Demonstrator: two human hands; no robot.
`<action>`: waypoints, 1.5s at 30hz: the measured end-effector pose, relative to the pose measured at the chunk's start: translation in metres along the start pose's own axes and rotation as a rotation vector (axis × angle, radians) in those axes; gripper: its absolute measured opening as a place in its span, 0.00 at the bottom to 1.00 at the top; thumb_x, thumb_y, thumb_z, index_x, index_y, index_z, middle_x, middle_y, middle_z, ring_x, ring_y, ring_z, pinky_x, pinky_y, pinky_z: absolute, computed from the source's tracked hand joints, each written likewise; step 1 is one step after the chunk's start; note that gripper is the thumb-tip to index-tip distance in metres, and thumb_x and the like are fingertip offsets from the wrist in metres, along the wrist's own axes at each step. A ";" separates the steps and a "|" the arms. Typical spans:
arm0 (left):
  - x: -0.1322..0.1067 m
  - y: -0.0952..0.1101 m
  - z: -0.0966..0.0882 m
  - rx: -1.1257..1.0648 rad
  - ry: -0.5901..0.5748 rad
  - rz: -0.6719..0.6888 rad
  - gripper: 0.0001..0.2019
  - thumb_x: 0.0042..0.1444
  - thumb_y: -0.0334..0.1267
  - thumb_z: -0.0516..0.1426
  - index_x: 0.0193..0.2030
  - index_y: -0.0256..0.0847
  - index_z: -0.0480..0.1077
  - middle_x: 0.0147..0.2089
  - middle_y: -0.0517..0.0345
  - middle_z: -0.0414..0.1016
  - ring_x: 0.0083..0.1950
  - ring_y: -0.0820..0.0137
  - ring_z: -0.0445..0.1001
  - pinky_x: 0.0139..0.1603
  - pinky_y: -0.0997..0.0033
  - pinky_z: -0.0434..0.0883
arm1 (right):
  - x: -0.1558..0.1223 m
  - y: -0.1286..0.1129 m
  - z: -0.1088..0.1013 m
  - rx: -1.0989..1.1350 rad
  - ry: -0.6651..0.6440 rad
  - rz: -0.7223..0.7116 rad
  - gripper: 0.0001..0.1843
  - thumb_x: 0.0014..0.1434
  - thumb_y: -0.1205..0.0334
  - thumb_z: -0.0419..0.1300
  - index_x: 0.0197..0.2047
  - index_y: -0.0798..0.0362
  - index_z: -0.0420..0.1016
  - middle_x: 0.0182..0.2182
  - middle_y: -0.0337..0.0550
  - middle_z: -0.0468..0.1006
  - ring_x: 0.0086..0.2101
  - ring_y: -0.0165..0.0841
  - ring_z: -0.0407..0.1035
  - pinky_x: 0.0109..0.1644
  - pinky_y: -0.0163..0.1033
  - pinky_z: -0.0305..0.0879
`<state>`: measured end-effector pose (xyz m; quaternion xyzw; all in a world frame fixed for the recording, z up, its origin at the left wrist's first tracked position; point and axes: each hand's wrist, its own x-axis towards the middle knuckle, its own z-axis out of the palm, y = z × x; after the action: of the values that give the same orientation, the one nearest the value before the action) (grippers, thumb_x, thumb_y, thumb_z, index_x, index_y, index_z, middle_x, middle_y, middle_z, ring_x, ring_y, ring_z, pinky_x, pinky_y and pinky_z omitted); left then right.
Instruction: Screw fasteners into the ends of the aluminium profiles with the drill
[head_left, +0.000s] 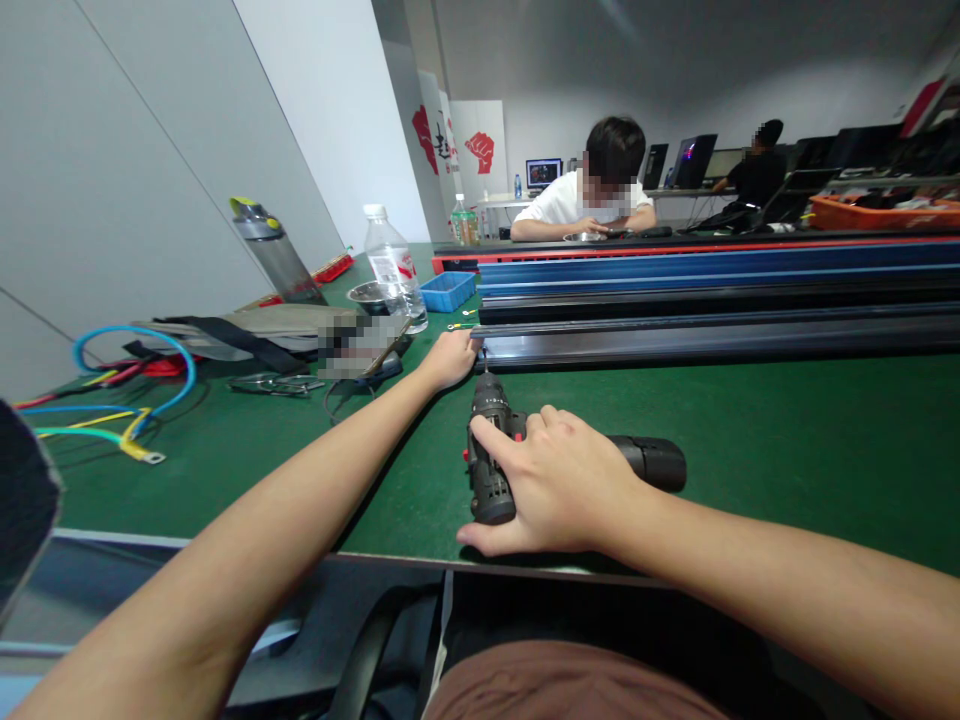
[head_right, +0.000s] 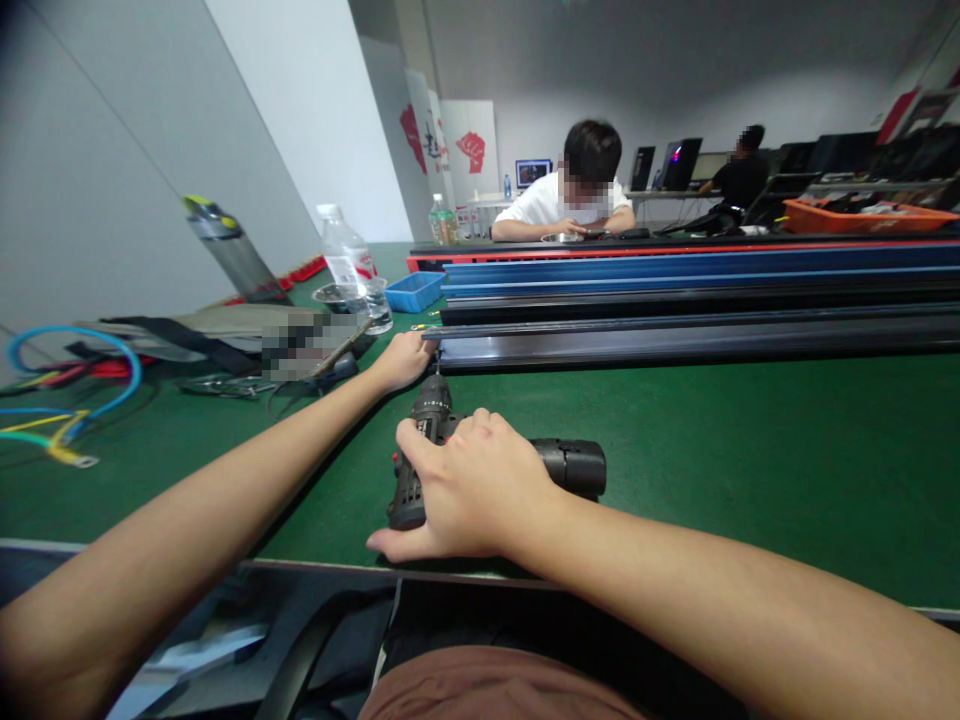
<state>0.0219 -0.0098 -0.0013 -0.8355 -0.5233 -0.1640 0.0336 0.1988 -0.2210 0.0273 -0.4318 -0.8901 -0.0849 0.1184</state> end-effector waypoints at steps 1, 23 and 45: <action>0.000 0.000 0.000 -0.006 -0.001 -0.002 0.20 0.66 0.39 0.41 0.38 0.36 0.73 0.40 0.45 0.79 0.41 0.61 0.76 0.42 0.68 0.68 | 0.000 0.000 0.000 0.000 0.001 0.001 0.46 0.51 0.23 0.50 0.59 0.52 0.65 0.31 0.52 0.77 0.34 0.46 0.71 0.42 0.46 0.62; 0.000 0.001 -0.001 -0.012 -0.003 -0.013 0.22 0.66 0.41 0.40 0.35 0.37 0.72 0.40 0.43 0.79 0.42 0.61 0.76 0.42 0.68 0.68 | 0.000 0.000 0.001 -0.007 0.015 -0.005 0.48 0.50 0.23 0.50 0.59 0.53 0.65 0.30 0.51 0.77 0.34 0.46 0.72 0.42 0.45 0.63; 0.000 -0.001 0.000 -0.042 0.011 0.000 0.22 0.66 0.42 0.41 0.35 0.37 0.73 0.39 0.45 0.79 0.40 0.62 0.76 0.42 0.69 0.69 | -0.001 0.000 0.000 0.002 -0.003 0.000 0.47 0.51 0.23 0.50 0.59 0.52 0.65 0.31 0.52 0.77 0.34 0.46 0.71 0.42 0.46 0.63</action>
<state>0.0214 -0.0091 -0.0014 -0.8351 -0.5197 -0.1795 0.0188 0.1997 -0.2214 0.0272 -0.4318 -0.8904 -0.0834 0.1175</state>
